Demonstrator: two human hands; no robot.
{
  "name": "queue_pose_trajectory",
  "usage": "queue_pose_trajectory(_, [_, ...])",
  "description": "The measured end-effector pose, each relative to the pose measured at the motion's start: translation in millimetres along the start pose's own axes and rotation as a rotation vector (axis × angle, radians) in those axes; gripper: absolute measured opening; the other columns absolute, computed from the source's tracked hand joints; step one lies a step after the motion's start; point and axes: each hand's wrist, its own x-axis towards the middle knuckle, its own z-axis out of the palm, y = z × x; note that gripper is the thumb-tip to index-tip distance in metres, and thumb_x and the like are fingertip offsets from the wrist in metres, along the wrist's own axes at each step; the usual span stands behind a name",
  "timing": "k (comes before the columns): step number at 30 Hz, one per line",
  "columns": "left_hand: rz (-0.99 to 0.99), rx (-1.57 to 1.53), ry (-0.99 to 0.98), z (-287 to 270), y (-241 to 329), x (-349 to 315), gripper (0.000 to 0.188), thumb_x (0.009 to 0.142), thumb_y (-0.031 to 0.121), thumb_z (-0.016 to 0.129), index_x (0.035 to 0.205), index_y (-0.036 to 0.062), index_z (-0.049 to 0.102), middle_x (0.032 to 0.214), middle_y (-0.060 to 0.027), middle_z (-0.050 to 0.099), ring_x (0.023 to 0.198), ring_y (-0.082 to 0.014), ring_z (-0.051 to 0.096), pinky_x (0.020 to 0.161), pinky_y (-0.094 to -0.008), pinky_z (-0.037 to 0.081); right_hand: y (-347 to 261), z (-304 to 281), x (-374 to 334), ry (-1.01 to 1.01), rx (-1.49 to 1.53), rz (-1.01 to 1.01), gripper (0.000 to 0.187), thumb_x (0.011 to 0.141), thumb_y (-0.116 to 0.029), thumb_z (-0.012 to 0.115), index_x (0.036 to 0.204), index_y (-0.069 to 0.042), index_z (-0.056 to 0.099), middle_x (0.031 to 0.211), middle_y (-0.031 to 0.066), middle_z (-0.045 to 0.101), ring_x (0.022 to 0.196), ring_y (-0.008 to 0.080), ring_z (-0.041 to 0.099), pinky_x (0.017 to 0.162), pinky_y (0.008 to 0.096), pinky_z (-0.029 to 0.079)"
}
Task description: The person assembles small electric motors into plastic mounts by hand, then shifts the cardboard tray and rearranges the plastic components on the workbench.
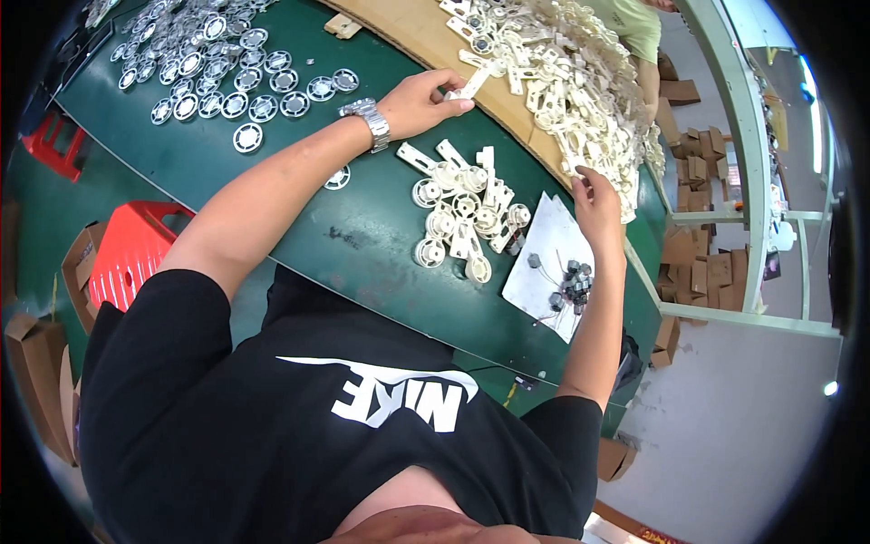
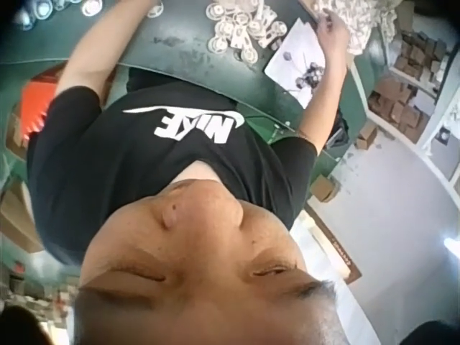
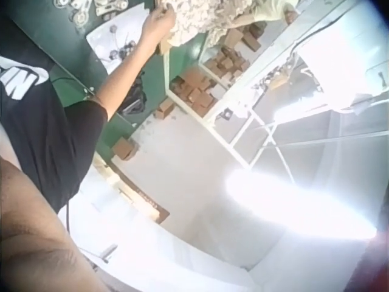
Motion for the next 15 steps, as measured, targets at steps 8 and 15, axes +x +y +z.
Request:
queue_pose_trajectory(8, [-0.004, 0.073, -0.005, 5.7, 5.6, -2.3, 0.044, 0.097, 0.035, 0.073, 0.125, 0.0034, 0.062, 0.098, -0.0048, 0.069, 0.083, -0.0104, 0.065, 0.075, -0.028, 0.053, -10.0, 18.8, 44.5, 0.001, -0.059, -0.151, 0.025, 0.093, -0.014, 0.067, 0.112, 0.0, 0.071, 0.094, 0.0206, 0.07, 0.093, 0.0403, 0.065, 0.085, 0.0475, 0.051])
queue_pose_trajectory(15, [0.012, -0.053, 0.009, 6.2, -21.2, 6.2, 0.05, 0.096, 0.038, 0.075, 0.125, 0.0006, 0.063, 0.1, -0.0059, 0.072, 0.084, -0.0129, 0.066, 0.077, -0.0293, 0.055, 3.4, -20.9, 2.9, -0.063, -0.015, -0.116, 0.019, 0.092, -0.012, 0.067, 0.106, 0.0, 0.073, 0.097, 0.0201, 0.072, 0.092, 0.0389, 0.068, 0.084, 0.044, 0.054])
